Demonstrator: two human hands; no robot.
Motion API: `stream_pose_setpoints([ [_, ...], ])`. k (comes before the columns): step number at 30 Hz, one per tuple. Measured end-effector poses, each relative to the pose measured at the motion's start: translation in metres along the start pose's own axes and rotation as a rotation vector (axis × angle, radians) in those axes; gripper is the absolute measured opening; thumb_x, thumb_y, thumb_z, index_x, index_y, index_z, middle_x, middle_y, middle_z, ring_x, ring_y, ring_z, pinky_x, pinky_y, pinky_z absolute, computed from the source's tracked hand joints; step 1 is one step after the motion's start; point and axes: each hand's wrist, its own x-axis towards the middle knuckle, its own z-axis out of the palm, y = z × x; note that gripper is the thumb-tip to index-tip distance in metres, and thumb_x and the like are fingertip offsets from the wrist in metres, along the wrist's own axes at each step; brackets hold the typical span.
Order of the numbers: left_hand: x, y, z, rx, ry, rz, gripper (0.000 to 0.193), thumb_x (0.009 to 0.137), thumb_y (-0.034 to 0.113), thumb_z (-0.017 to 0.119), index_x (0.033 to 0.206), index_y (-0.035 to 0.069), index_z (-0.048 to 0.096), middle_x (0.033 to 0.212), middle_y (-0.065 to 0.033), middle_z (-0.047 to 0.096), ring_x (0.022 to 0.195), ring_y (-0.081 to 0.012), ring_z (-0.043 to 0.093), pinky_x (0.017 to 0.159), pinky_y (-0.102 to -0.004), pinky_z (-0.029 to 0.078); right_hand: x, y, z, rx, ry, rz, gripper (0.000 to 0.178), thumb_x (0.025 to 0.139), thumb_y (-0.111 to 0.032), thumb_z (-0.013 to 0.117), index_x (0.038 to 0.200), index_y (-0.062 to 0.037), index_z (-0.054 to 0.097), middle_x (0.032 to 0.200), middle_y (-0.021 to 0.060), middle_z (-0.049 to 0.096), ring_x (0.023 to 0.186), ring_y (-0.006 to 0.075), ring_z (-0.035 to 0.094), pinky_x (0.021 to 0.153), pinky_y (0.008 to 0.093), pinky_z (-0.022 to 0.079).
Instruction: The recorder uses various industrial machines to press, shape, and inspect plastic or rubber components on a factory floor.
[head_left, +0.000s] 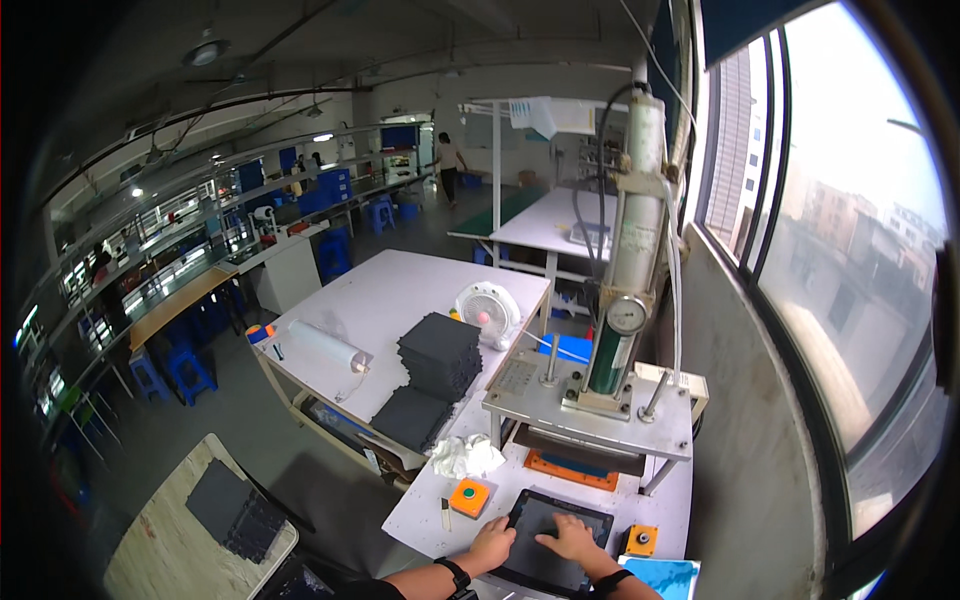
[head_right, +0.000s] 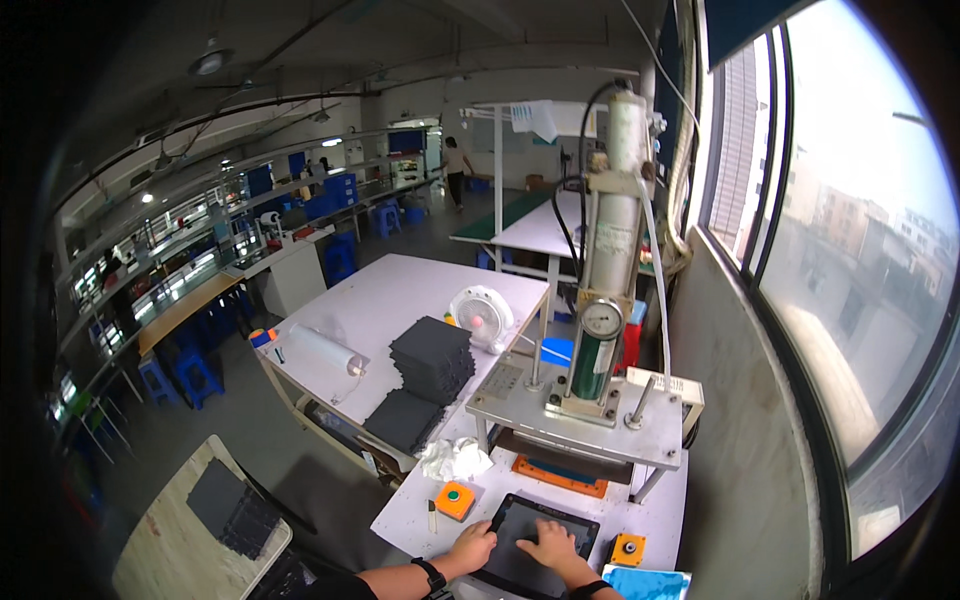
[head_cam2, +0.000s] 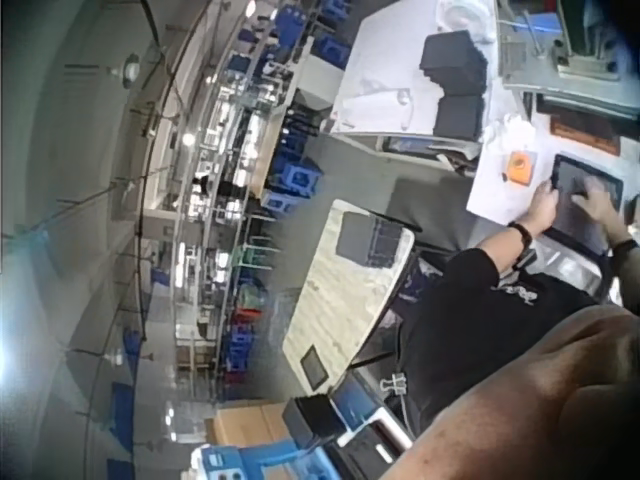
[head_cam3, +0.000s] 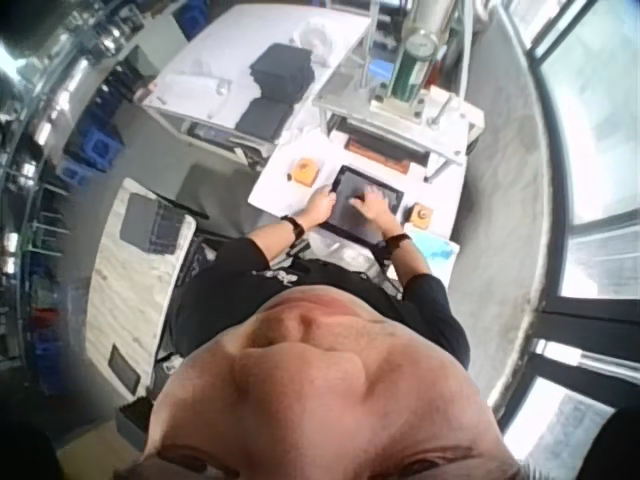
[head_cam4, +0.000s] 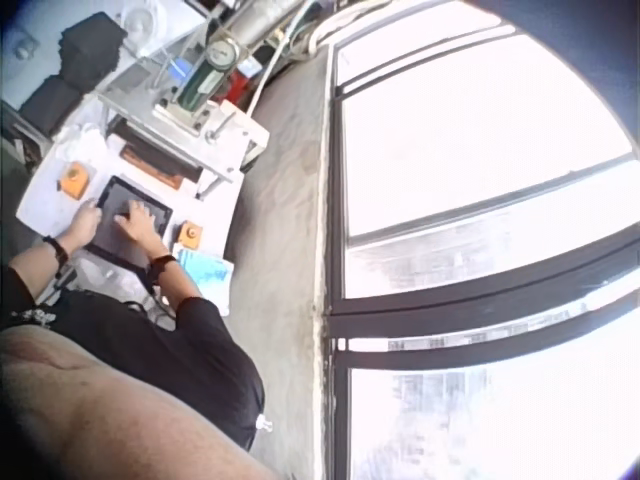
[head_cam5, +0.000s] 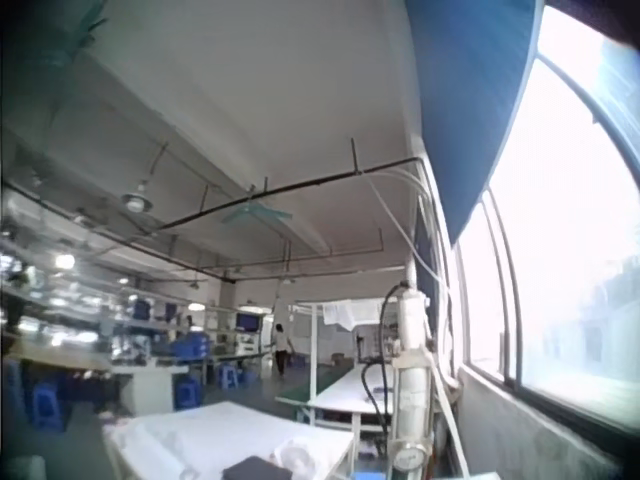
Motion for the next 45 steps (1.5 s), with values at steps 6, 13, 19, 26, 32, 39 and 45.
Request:
stream_pose_setpoints([
  [6, 0.012, 0.045, -0.054, -0.069, -0.110, 0.145, 0.016, 0.086, 0.007, 0.047, 0.102, 0.003, 0.049, 0.109, -0.0201, 0.054, 0.077, -0.0404, 0.061, 0.064, -0.0464, 0.051, -0.004, 0.017, -0.040, 0.044, 0.491, -0.257, 0.084, 0.070, -0.055, 0.071, 0.131, -0.0020, 0.045, 0.133, 0.0220, 0.045, 0.124, 0.0375, 0.041, 0.103, 0.0484, 0.030],
  [13, -0.004, 0.067, -0.111, -0.131, -0.003, 0.363, 0.017, 0.087, 0.006, 0.051, 0.103, 0.001, 0.050, 0.116, -0.0148, 0.052, 0.079, -0.0352, 0.063, 0.066, -0.0415, 0.052, -0.017, 0.046, -0.064, 0.446, 0.121, -0.273, 0.040, 0.080, -0.024, 0.074, 0.105, 0.0054, 0.063, 0.098, 0.0153, 0.065, 0.088, 0.0191, 0.062, 0.078, 0.0299, 0.049],
  [19, -0.021, 0.073, -0.149, -0.112, 0.147, 0.356, 0.015, 0.087, 0.008, 0.055, 0.100, 0.001, 0.054, 0.113, -0.0124, 0.055, 0.082, -0.0316, 0.064, 0.066, -0.0379, 0.053, -0.050, -0.007, -0.052, 0.942, 0.174, -0.274, 0.030, 0.087, -0.021, 0.067, 0.100, 0.0053, 0.061, 0.092, 0.0064, 0.064, 0.086, 0.0148, 0.059, 0.077, 0.0292, 0.048],
  [26, -0.022, 0.057, -0.188, -0.171, 0.352, 0.196, 0.043, 0.084, 0.020, 0.066, 0.117, 0.000, 0.049, 0.117, -0.0156, 0.054, 0.106, -0.0320, 0.054, 0.090, -0.0368, 0.046, -0.065, -0.026, -0.081, 1.052, 0.038, -0.326, 0.012, 0.093, -0.015, 0.058, 0.091, -0.0028, 0.060, 0.082, -0.0018, 0.061, 0.073, 0.0056, 0.053, 0.068, 0.0234, 0.045],
  [32, -0.043, 0.050, -0.170, -1.140, -0.111, -0.190, 0.050, 0.091, 0.021, 0.062, 0.131, -0.001, 0.041, 0.123, -0.0071, 0.054, 0.106, -0.0143, 0.054, 0.091, -0.0296, 0.043, -0.087, -0.058, -0.084, 1.239, 0.348, -0.342, 0.019, 0.096, -0.015, 0.049, 0.092, -0.0020, 0.061, 0.083, 0.0002, 0.061, 0.074, 0.0079, 0.053, 0.072, 0.0240, 0.043],
  [39, -0.041, 0.043, -0.151, -0.875, 0.079, -0.134, 0.022, 0.094, 0.022, 0.056, 0.104, 0.002, 0.055, 0.087, -0.0077, 0.065, 0.079, -0.0155, 0.063, 0.069, -0.0305, 0.049, -0.077, -0.071, -0.058, 0.780, 0.771, -0.381, 0.030, 0.094, -0.016, 0.053, 0.119, 0.0010, 0.052, 0.108, 0.0122, 0.060, 0.104, 0.0177, 0.056, 0.090, 0.0283, 0.042],
  [45, -0.040, 0.091, -0.195, 0.076, -0.138, 0.189, 0.018, 0.090, 0.026, 0.055, 0.094, 0.008, 0.056, 0.068, -0.0168, 0.061, 0.066, -0.0385, 0.060, 0.059, -0.0458, 0.048, -0.133, -0.151, -0.122, -0.332, 0.469, -0.870, 0.061, 0.074, -0.025, 0.073, 0.127, -0.0072, 0.049, 0.136, 0.0170, 0.041, 0.130, 0.0367, 0.035, 0.105, 0.0547, 0.026],
])
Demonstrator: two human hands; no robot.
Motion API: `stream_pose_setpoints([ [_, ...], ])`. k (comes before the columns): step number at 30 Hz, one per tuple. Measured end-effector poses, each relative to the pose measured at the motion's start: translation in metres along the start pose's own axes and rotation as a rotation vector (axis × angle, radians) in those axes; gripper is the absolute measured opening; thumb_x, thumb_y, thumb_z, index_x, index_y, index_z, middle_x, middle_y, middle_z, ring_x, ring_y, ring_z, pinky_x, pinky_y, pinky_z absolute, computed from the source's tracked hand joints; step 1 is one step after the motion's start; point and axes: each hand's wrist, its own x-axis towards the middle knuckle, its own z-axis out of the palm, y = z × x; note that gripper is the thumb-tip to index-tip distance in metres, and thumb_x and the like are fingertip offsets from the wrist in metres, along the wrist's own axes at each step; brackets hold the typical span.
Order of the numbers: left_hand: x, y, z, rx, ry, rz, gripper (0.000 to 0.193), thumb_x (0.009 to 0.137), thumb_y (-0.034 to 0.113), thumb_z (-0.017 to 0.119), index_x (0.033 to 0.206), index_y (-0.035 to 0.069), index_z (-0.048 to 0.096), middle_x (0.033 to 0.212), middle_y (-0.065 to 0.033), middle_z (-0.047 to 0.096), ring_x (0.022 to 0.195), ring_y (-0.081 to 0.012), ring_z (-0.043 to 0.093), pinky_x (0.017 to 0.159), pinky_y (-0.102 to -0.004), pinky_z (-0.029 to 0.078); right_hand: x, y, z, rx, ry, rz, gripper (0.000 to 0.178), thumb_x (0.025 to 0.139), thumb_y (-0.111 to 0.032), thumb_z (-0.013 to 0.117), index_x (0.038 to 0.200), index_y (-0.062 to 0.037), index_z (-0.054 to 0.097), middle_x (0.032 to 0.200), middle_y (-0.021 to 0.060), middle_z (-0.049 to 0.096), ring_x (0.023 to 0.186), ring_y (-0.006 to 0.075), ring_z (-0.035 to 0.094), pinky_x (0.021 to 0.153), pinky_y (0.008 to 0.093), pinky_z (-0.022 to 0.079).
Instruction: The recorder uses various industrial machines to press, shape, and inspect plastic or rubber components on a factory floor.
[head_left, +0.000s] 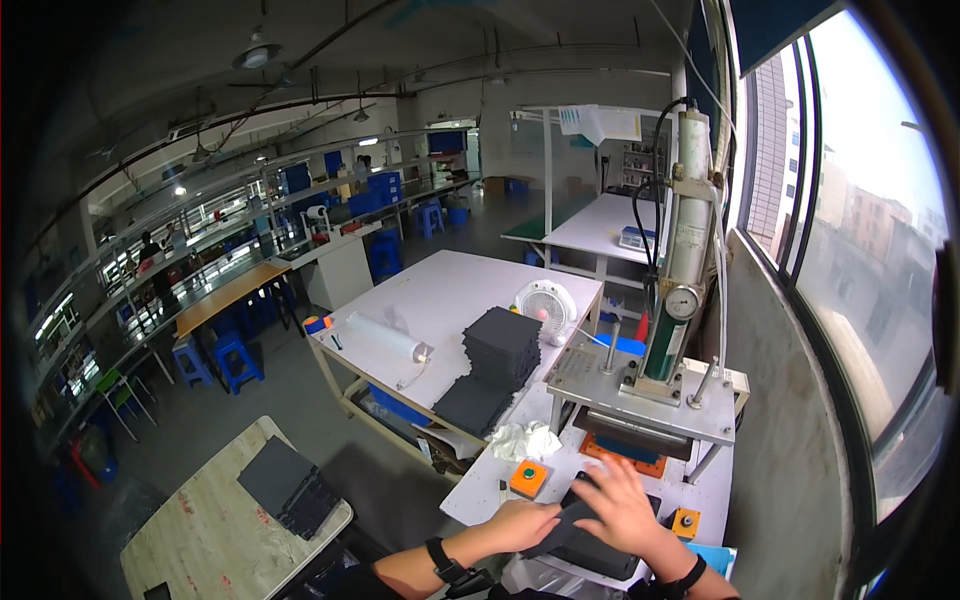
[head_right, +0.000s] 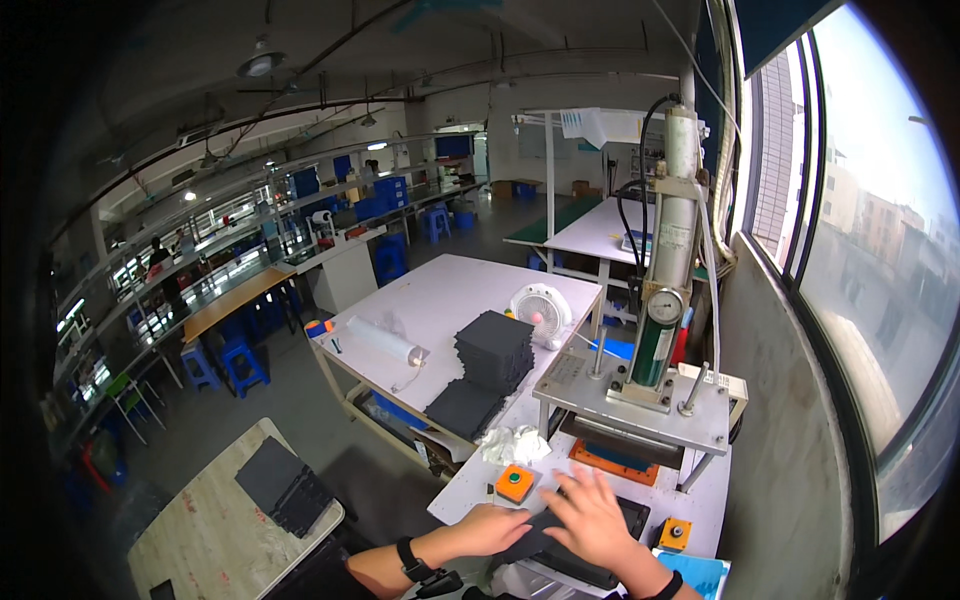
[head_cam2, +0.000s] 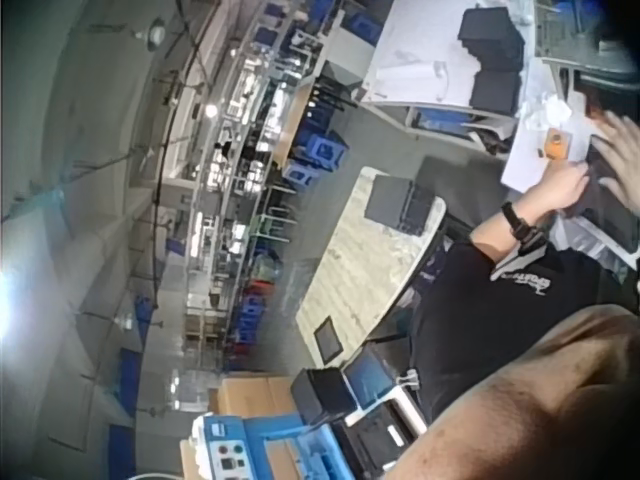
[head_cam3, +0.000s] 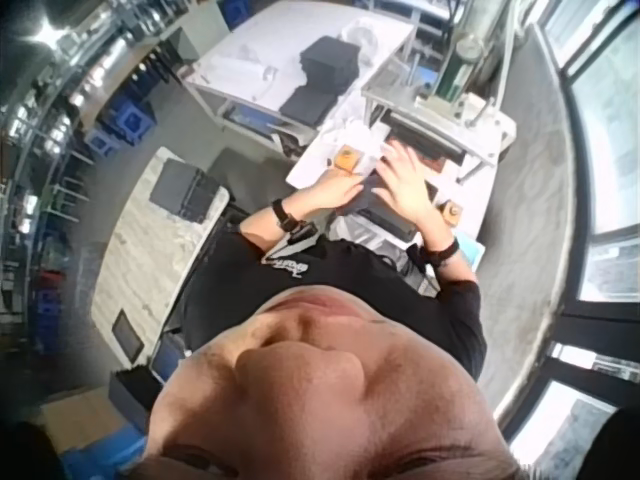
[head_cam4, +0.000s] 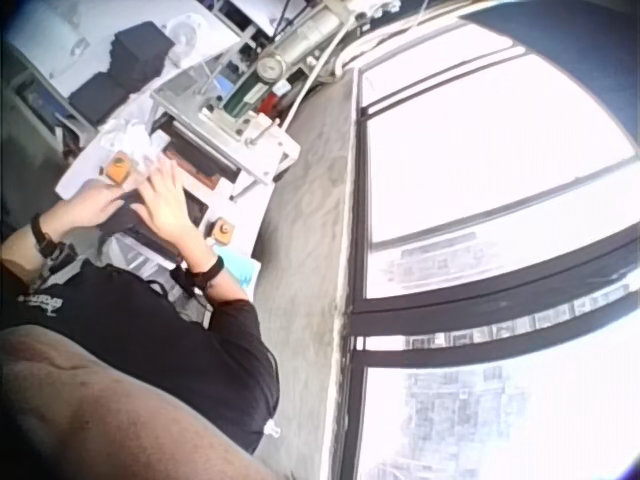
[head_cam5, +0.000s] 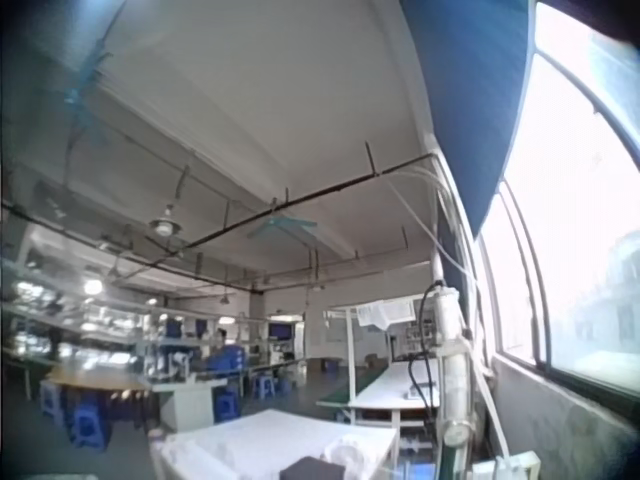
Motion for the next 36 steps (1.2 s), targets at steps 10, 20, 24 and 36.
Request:
stream_pose_setpoints([
  [10, -0.007, 0.005, -0.021, -0.079, -0.085, -0.012, 0.033, 0.086, 0.030, 0.062, 0.109, 0.007, 0.058, 0.098, -0.0154, 0.064, 0.092, -0.0313, 0.062, 0.077, -0.0402, 0.049, -0.038, 0.013, 0.039, 0.224, -0.131, 0.117, 0.020, 0.088, -0.027, 0.058, 0.090, -0.0072, 0.060, 0.072, 0.0139, 0.064, 0.068, 0.0337, 0.063, 0.059, 0.0417, 0.050],
  [20, -0.007, -0.006, -0.002, -0.593, -0.018, -0.179, 0.037, 0.087, 0.025, 0.065, 0.113, 0.003, 0.054, 0.090, -0.0110, 0.063, 0.076, -0.0195, 0.059, 0.070, -0.0303, 0.047, -0.059, 0.014, 0.041, 0.593, 0.128, 0.413, 0.012, 0.086, -0.011, 0.062, 0.094, -0.0037, 0.056, 0.076, 0.0183, 0.063, 0.070, 0.0380, 0.063, 0.059, 0.0400, 0.050],
  [24, -0.009, -0.011, 0.001, -0.582, -0.032, -0.190, 0.032, 0.087, 0.026, 0.064, 0.105, 0.001, 0.056, 0.084, -0.0147, 0.065, 0.076, -0.0233, 0.064, 0.067, -0.0329, 0.047, -0.077, 0.015, 0.040, 0.940, 0.283, 0.593, 0.014, 0.088, -0.006, 0.062, 0.100, 0.0004, 0.058, 0.079, 0.0068, 0.064, 0.071, 0.0162, 0.060, 0.065, 0.0267, 0.048],
  [36, 0.006, -0.039, 0.051, -0.430, 0.114, -0.249, 0.039, 0.083, 0.031, 0.068, 0.107, 0.003, 0.053, 0.097, -0.0115, 0.063, 0.087, -0.0258, 0.063, 0.075, -0.0369, 0.050, -0.153, 0.039, 0.012, 0.791, 0.593, 1.037, 0.013, 0.089, -0.011, 0.062, 0.082, -0.0006, 0.058, 0.072, -0.0038, 0.047, 0.069, 0.0052, 0.043, 0.060, 0.0215, 0.038],
])
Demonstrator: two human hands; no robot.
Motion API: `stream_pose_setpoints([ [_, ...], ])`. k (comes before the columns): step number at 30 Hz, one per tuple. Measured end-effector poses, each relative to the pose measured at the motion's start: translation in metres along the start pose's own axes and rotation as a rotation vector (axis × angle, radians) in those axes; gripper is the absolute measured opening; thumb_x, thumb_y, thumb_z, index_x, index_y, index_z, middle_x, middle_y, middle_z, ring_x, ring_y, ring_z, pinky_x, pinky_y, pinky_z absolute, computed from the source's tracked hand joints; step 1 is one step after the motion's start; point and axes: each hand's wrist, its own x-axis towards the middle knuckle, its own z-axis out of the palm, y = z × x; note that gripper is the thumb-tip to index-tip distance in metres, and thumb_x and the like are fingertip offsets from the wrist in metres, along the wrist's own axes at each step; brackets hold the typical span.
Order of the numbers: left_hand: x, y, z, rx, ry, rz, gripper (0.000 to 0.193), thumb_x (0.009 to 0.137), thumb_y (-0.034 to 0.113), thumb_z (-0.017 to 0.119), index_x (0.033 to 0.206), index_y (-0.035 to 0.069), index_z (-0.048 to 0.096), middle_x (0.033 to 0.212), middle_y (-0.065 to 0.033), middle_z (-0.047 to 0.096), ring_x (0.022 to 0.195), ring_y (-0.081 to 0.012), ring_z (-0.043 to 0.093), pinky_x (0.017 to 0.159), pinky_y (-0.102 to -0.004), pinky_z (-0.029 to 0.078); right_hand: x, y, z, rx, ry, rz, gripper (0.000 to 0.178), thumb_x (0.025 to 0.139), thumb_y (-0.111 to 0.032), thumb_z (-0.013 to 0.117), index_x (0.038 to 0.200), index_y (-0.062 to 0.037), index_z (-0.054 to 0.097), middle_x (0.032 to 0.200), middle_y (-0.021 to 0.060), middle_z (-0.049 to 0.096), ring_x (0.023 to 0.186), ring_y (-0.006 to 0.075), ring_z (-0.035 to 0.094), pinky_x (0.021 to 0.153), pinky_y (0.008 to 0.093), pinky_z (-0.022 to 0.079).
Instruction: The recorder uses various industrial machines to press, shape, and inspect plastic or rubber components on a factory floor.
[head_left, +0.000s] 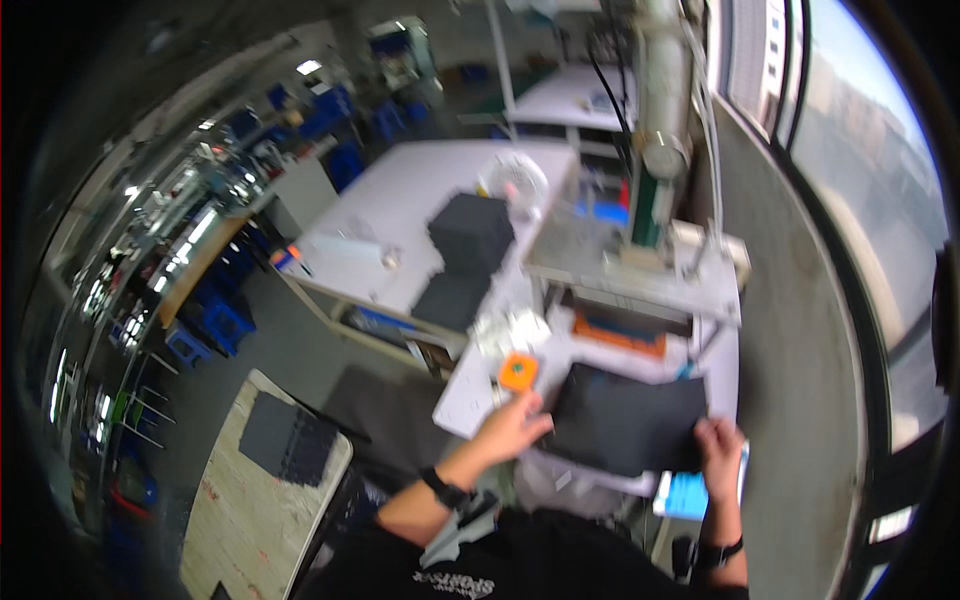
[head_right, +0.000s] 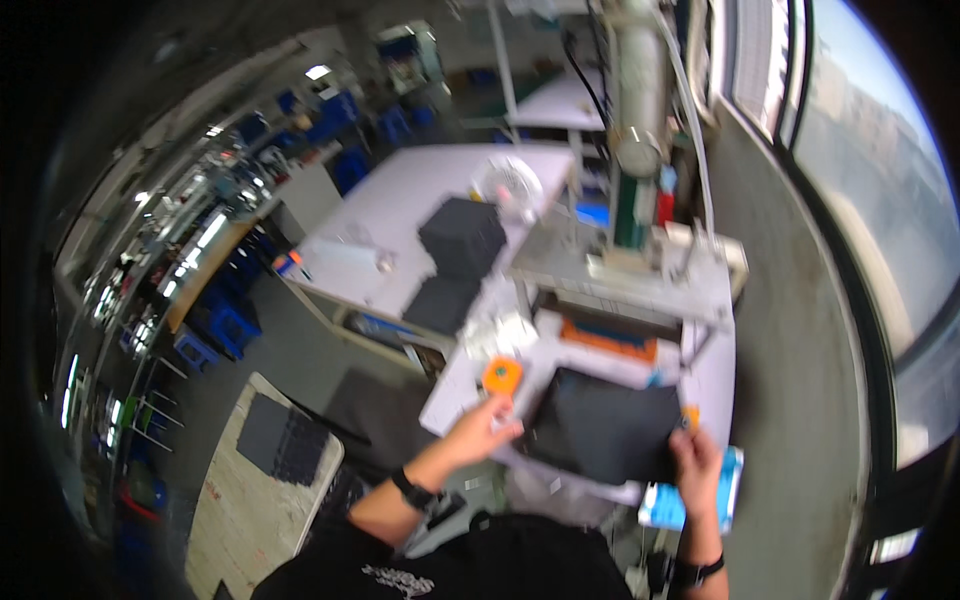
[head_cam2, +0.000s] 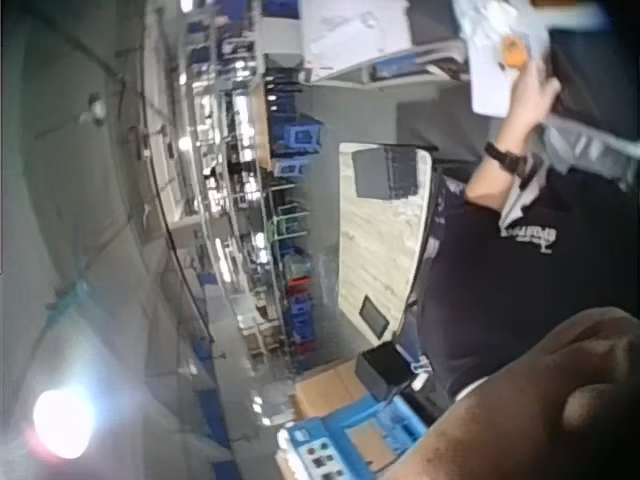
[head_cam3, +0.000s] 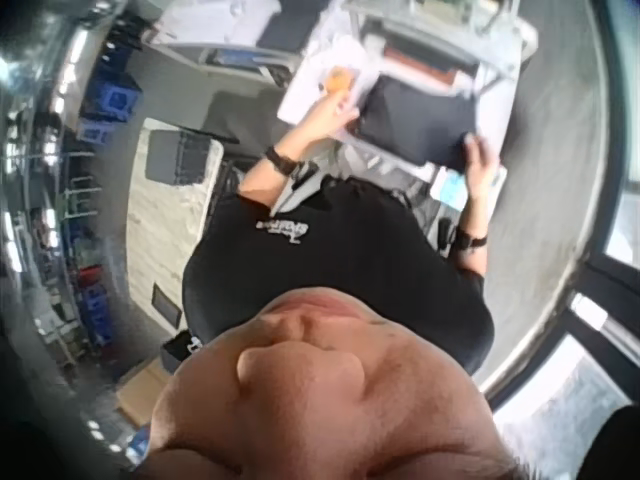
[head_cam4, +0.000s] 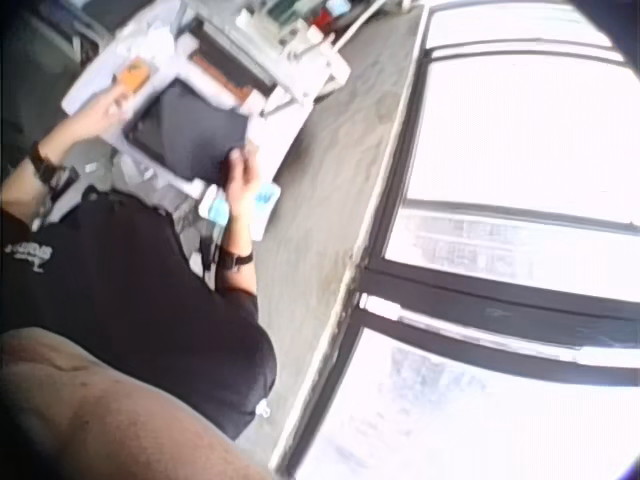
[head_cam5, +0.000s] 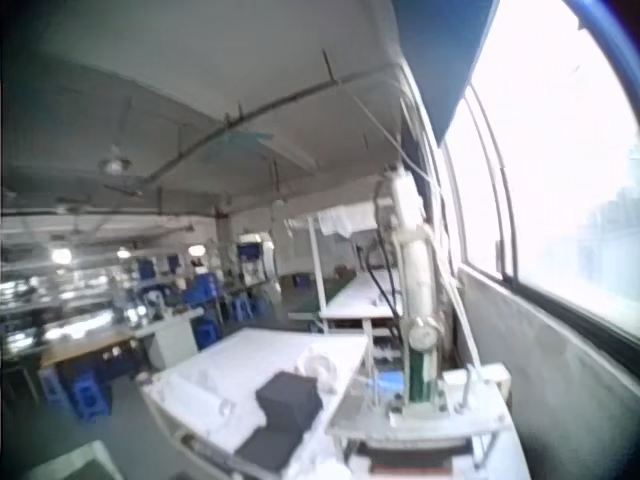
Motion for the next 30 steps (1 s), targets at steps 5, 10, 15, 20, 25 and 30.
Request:
stream_pose_setpoints([
  [5, 0.058, -0.016, 0.020, -0.696, -0.287, -0.381, 0.015, 0.090, 0.021, 0.062, 0.094, 0.006, 0.060, 0.084, -0.0041, 0.065, 0.078, -0.0112, 0.063, 0.069, -0.0244, 0.049, 0.017, -0.013, -0.031, 0.148, 0.367, -0.038, 0.014, 0.093, -0.009, 0.057, 0.079, -0.0055, 0.053, 0.072, -0.0080, 0.041, 0.068, 0.0015, 0.035, 0.061, 0.0188, 0.029],
  [10, 0.123, -0.035, 0.097, -1.174, -0.186, -0.615, 0.016, 0.092, 0.016, 0.056, 0.101, 0.004, 0.056, 0.096, -0.0109, 0.064, 0.088, -0.0227, 0.064, 0.079, -0.0370, 0.053, 0.005, 0.024, -0.067, 0.184, 0.456, -0.036, 0.009, 0.093, -0.009, 0.057, 0.087, -0.0020, 0.056, 0.076, -0.0052, 0.048, 0.071, 0.0025, 0.040, 0.066, 0.0174, 0.034],
  [15, 0.195, -0.078, 0.177, -1.387, 0.089, -0.750, 0.019, 0.089, 0.015, 0.059, 0.104, 0.003, 0.054, 0.098, -0.0125, 0.061, 0.091, -0.0258, 0.061, 0.080, -0.0434, 0.053, -0.021, 0.015, -0.089, -0.025, 0.483, 0.090, 0.014, 0.091, -0.013, 0.057, 0.083, -0.0027, 0.054, 0.076, -0.0034, 0.049, 0.072, 0.0056, 0.042, 0.066, 0.0205, 0.036],
  [20, 0.253, -0.094, 0.222, -1.387, 0.470, -0.982, 0.014, 0.085, 0.013, 0.064, 0.096, 0.011, 0.055, 0.084, -0.0032, 0.054, 0.077, -0.0174, 0.053, 0.072, -0.0379, 0.052, -0.043, 0.004, -0.106, -0.064, 0.517, 0.139, 0.015, 0.090, -0.013, 0.059, 0.092, 0.0024, 0.058, 0.084, 0.0048, 0.059, 0.074, 0.0131, 0.051, 0.068, 0.0268, 0.043],
  [25, 0.281, -0.079, 0.232, -1.441, 0.551, -1.009, 0.013, 0.089, 0.009, 0.051, 0.101, 0.005, 0.055, 0.092, -0.0084, 0.054, 0.079, -0.0216, 0.054, 0.080, -0.0424, 0.052, -0.047, 0.010, -0.134, -0.020, 0.591, 0.140, 0.015, 0.090, -0.015, 0.059, 0.088, -0.0004, 0.057, 0.081, 0.0032, 0.057, 0.075, 0.0110, 0.050, 0.068, 0.0261, 0.043],
  [30, 0.296, -0.080, 0.243, -1.435, 0.557, -1.083, 0.016, 0.092, 0.014, 0.051, 0.102, 0.003, 0.052, 0.094, -0.0115, 0.057, 0.085, -0.0250, 0.057, 0.080, -0.0425, 0.051, -0.024, 0.008, -0.134, 0.004, 0.539, 0.184, 0.016, 0.091, -0.017, 0.060, 0.090, -0.0013, 0.058, 0.083, 0.0027, 0.058, 0.077, 0.0113, 0.051, 0.071, 0.0267, 0.043],
])
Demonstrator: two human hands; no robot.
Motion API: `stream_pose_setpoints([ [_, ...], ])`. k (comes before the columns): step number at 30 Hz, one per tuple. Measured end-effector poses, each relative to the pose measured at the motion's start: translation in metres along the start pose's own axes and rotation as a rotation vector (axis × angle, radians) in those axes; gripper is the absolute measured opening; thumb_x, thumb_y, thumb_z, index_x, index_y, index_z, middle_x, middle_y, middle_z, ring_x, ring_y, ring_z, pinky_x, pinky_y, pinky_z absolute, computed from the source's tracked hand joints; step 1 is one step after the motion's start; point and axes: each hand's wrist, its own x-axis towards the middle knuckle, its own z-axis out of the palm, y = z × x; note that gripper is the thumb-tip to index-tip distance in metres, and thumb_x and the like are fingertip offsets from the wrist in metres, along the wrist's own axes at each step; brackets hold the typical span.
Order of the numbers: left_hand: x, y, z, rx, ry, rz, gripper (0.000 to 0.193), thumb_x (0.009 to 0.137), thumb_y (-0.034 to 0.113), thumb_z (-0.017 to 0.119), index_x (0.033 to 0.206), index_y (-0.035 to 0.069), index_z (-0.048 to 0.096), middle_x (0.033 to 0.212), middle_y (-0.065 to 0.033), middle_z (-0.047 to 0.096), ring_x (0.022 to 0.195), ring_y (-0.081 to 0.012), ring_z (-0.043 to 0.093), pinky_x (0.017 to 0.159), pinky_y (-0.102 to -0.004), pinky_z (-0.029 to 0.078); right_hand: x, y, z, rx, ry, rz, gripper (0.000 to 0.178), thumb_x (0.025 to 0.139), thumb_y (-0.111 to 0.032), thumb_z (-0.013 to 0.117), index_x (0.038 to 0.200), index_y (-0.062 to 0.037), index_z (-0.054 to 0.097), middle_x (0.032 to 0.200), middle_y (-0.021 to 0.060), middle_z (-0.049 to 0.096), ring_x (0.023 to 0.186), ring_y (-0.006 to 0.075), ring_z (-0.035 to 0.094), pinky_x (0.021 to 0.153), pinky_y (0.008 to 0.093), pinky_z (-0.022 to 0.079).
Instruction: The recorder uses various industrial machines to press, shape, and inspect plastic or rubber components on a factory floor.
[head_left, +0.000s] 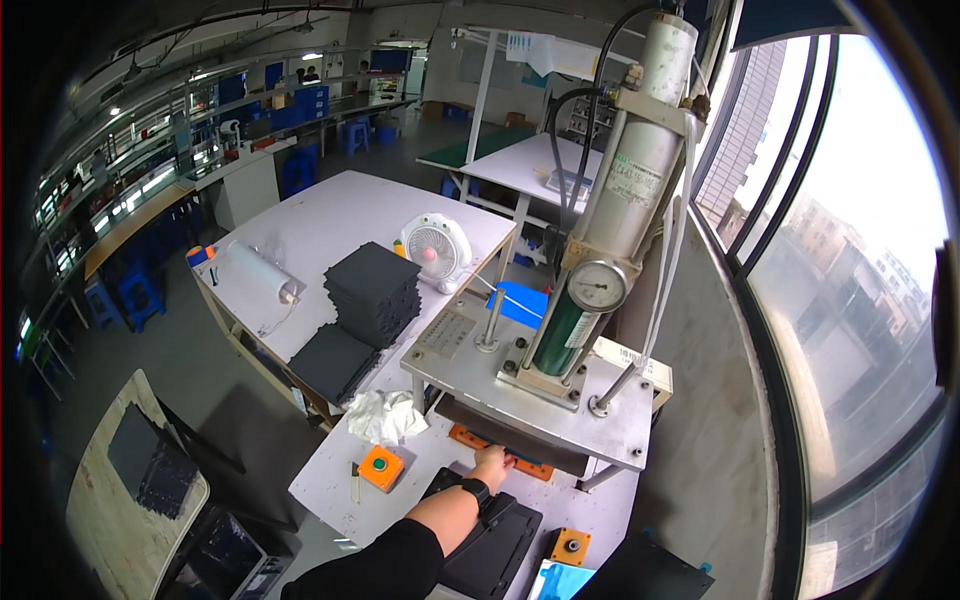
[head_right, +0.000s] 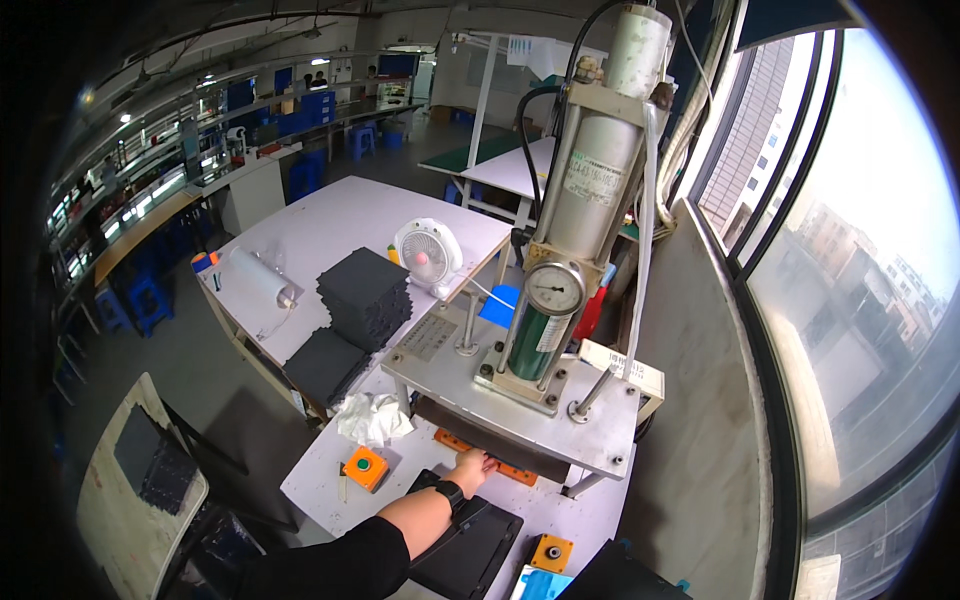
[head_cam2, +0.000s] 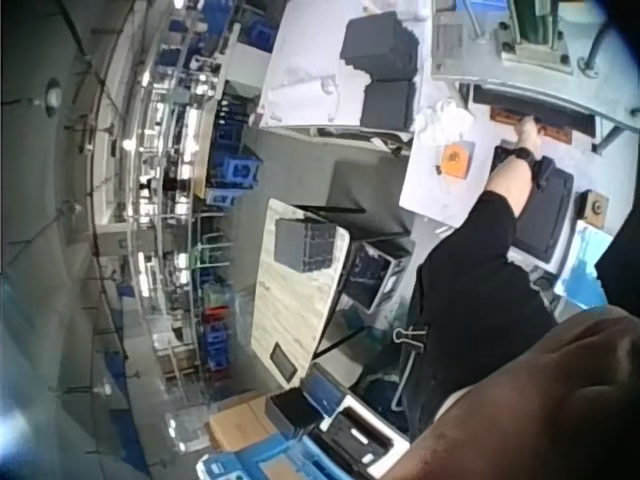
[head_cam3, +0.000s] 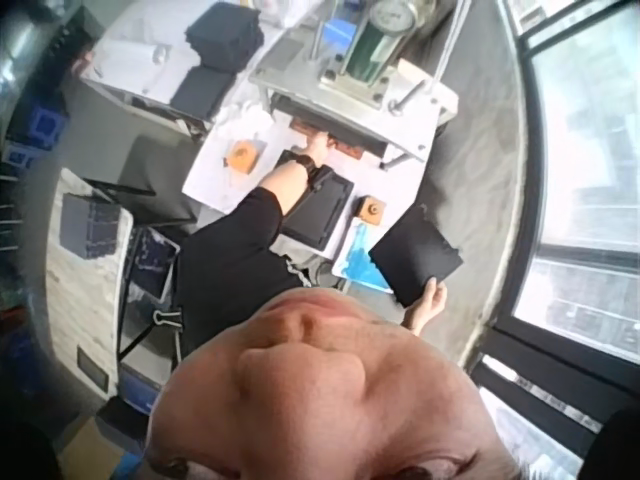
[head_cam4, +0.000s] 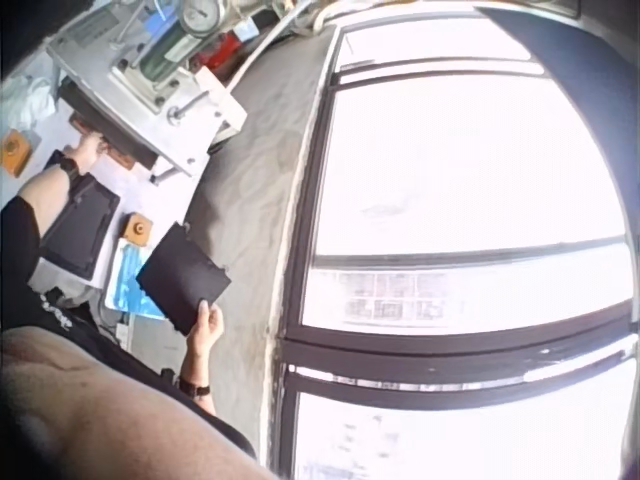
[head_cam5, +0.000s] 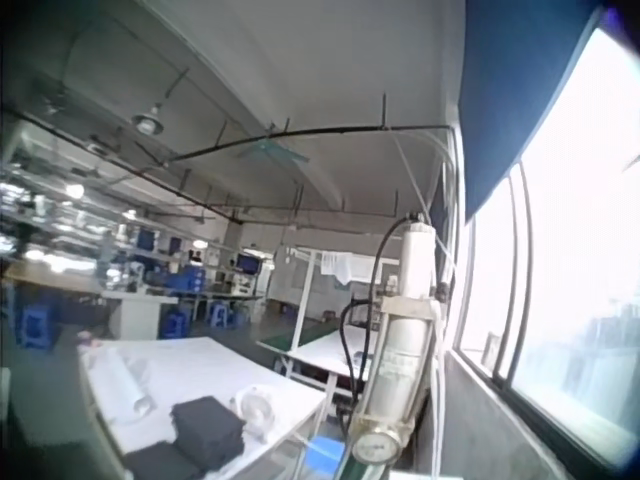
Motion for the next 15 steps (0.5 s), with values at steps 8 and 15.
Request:
stream_pose_setpoints([
  [8, 0.034, 0.000, 0.004, -0.063, -0.083, -0.022, 0.013, 0.091, 0.015, 0.056, 0.102, 0.007, 0.056, 0.091, -0.0085, 0.061, 0.082, -0.0225, 0.060, 0.080, -0.0380, 0.052, 0.000, 0.009, -0.012, -0.039, -0.042, -0.044, 0.015, 0.090, -0.017, 0.061, 0.090, -0.0027, 0.058, 0.080, -0.0003, 0.054, 0.076, 0.0089, 0.047, 0.069, 0.0241, 0.041],
  [15, -0.016, 0.002, -0.029, 0.156, -0.135, 0.098, 0.016, 0.087, 0.004, 0.053, 0.102, 0.000, 0.050, 0.094, -0.0139, 0.057, 0.077, -0.0273, 0.061, 0.069, -0.0411, 0.058, 0.005, 0.002, -0.002, 0.012, -0.059, -0.125, 0.025, 0.092, -0.017, 0.060, 0.108, 0.0015, 0.056, 0.095, 0.0044, 0.058, 0.085, 0.0121, 0.051, 0.076, 0.0261, 0.043],
])
